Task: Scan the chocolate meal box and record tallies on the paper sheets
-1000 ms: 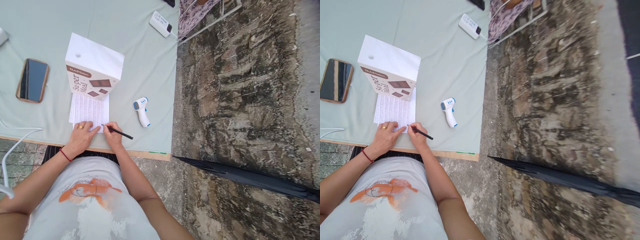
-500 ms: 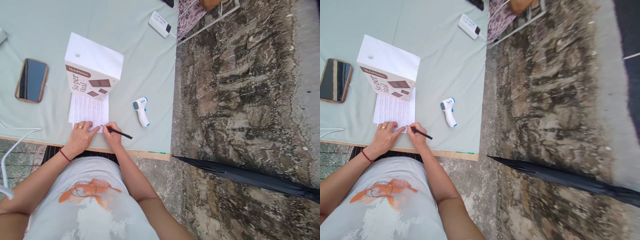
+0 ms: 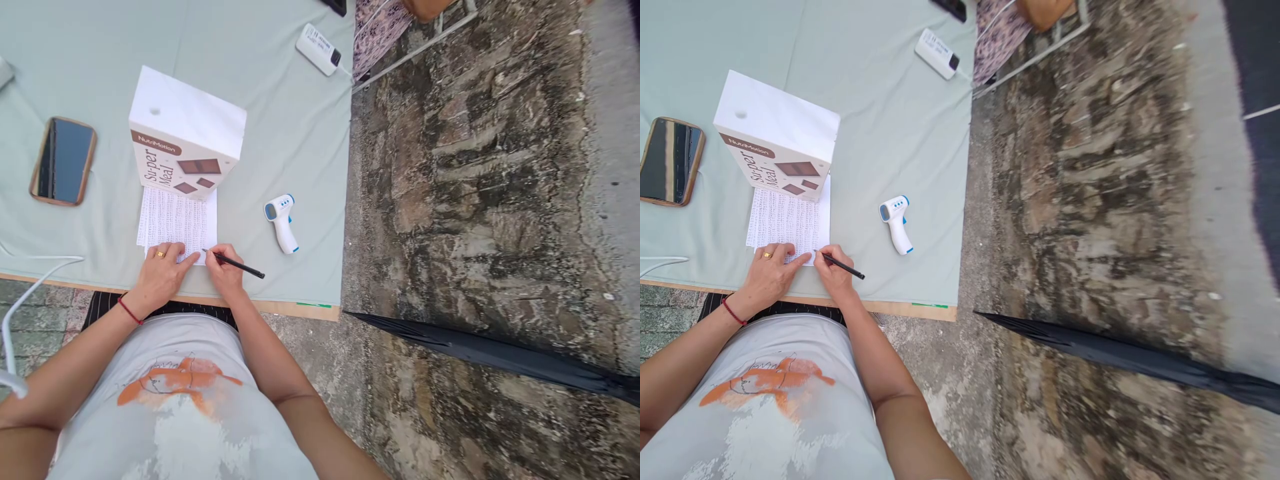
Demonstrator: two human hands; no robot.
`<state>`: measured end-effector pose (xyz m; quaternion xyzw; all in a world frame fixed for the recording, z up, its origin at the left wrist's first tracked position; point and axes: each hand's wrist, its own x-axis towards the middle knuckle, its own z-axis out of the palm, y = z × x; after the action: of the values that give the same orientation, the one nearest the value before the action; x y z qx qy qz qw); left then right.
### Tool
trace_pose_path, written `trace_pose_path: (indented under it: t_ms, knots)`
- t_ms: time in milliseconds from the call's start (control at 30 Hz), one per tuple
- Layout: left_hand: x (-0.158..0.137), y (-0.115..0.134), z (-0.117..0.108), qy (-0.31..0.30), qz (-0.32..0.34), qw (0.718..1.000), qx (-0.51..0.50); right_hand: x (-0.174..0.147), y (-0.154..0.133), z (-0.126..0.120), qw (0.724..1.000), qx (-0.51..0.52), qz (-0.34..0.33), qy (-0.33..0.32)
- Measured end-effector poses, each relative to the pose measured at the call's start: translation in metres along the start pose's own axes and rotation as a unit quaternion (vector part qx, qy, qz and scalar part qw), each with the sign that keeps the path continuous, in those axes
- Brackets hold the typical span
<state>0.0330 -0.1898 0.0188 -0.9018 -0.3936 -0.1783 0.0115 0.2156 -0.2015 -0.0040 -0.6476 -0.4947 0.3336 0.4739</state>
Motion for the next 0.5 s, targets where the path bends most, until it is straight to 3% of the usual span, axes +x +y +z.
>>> trace_pose_path:
  t_ms: [267,500]
  knots:
    - [-0.0009,-0.0005,0.0010,-0.019,-0.010,1.000,-0.009,0.0002,0.0012,-0.0004,1.000,-0.014,-0.008,0.006]
    - [0.0009,-0.0002,-0.0006,0.018,0.006,1.000,0.002,0.0007,0.0012,-0.0003,1.000,-0.015,-0.011,0.007]
